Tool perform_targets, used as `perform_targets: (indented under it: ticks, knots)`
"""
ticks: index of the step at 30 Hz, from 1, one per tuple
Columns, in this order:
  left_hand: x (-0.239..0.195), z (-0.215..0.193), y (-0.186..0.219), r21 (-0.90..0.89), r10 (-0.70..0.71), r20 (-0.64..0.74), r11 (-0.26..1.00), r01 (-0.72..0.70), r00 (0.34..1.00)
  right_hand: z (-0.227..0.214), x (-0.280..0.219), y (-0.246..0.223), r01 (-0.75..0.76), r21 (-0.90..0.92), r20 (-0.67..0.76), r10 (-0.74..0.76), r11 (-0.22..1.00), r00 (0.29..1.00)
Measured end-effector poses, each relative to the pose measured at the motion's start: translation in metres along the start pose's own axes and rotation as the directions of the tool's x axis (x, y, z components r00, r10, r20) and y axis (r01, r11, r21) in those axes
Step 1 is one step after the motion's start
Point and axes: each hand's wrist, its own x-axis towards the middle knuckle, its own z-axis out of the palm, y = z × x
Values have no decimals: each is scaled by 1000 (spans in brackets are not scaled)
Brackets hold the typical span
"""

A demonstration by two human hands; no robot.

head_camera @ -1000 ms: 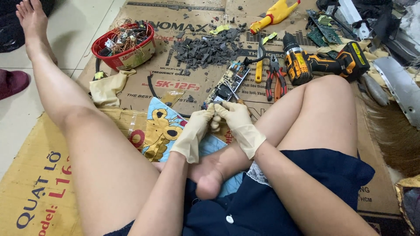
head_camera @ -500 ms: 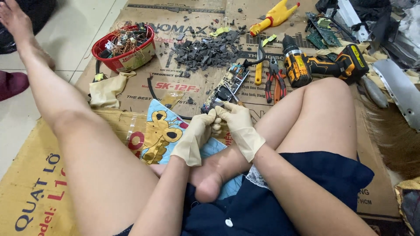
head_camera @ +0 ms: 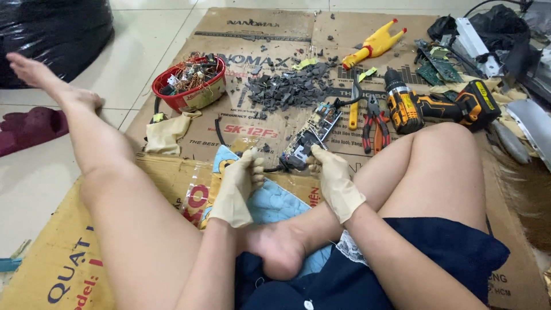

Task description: The person sits on the floor and uses a screwdriver to remove screws from a small electronic device. They carefully unscrew fasteners and separate parts of the device while surrounded by various tools and electronic components.

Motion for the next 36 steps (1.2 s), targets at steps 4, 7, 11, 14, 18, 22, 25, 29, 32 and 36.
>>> perform_targets:
  ticks: [4,7,11,14,18,22,25,29,32,36]
  knots:
    - [25,-24,-21,23,-73,-205,997,79,976,3,-12,-6,-30,-43,-2,30,999,1000]
    - [24,-27,-13,-69,-213,-155,976,204,965,1,-7,3,-48,-84,-14,47,995,999]
    - [-29,15,54,-47,-151,-250,988,144,956,-3,2,12,-37,-156,15,40,987,999]
    - [-14,2,56,-41,-85,-155,996,79,984,-9,14,21,-18,-137,50,25,990,998]
    - [37,-53,163,-41,3,-5,999,-3,1000,-7,10,18,-16,-156,69,27,988,997]
    - [12,-29,132,35,-20,109,999,16,994,-7,3,13,-13,-163,57,22,986,998]
    - [-47,27,92,186,-195,-5,964,193,981,-4,1,13,33,-252,58,-19,967,998]
    - [100,4,-32,308,32,-53,951,-15,998,-1,3,17,157,-353,103,-129,922,986]
    - [77,37,-52,331,207,-237,936,-121,949,9,-3,24,267,-542,166,-210,797,964]
    - [-5,80,-45,553,281,-196,823,-130,939,3,1,29,392,-626,259,-295,674,920]
